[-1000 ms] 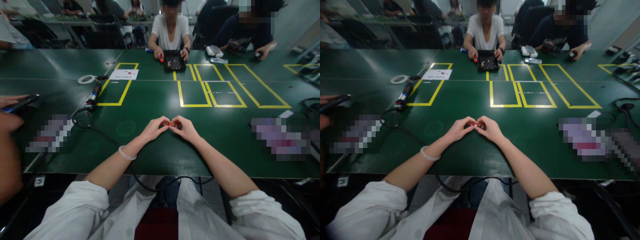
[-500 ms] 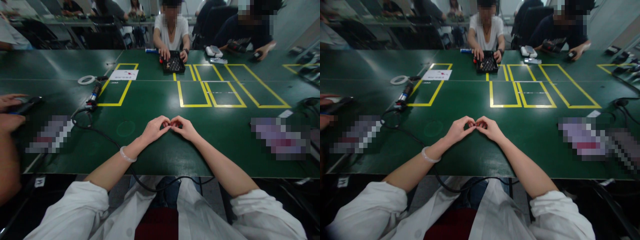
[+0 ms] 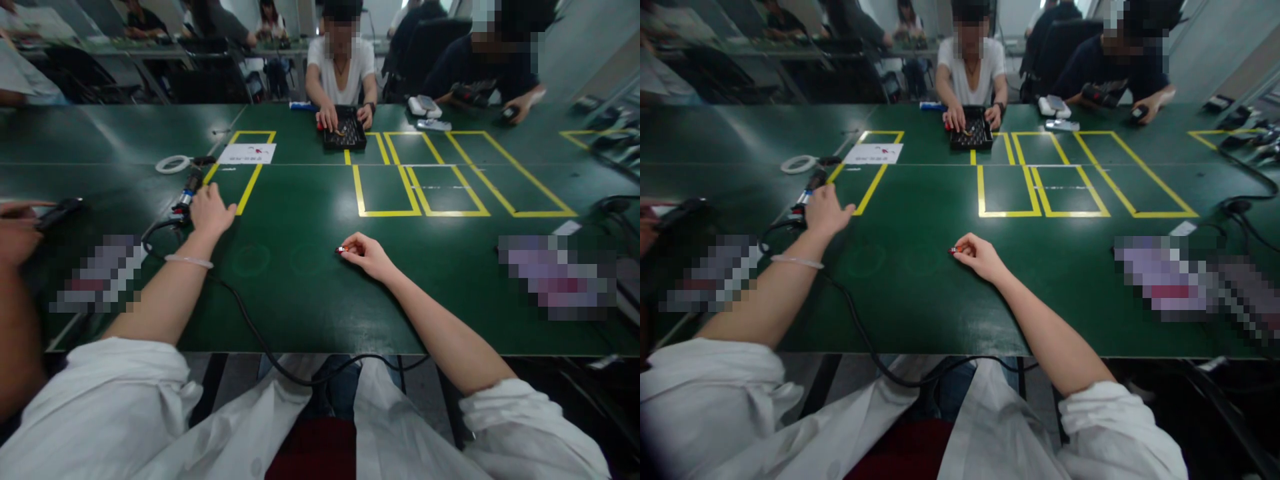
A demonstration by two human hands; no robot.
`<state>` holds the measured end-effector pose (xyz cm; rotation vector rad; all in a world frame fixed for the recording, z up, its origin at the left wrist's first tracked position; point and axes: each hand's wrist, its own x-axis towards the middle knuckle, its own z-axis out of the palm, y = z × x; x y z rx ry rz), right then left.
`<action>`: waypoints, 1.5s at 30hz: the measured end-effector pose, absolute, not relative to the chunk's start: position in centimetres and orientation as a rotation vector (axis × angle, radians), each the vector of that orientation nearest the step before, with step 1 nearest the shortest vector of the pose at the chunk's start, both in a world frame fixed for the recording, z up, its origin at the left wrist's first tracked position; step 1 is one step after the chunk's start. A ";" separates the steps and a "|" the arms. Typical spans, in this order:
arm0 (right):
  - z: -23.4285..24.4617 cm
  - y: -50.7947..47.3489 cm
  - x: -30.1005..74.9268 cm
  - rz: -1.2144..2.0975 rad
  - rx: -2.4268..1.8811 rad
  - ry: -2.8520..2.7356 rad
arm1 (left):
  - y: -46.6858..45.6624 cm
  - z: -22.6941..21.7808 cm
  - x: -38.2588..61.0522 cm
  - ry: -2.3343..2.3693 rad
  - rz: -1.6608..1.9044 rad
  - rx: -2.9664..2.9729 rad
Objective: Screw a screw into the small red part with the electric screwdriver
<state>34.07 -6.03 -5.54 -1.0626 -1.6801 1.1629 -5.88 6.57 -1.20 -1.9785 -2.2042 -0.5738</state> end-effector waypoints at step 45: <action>-5.5 -5.9 34.2 0.878 -1.142 -1.691 | -7.0 -2.0 14.7 -1.531 -0.321 -2.586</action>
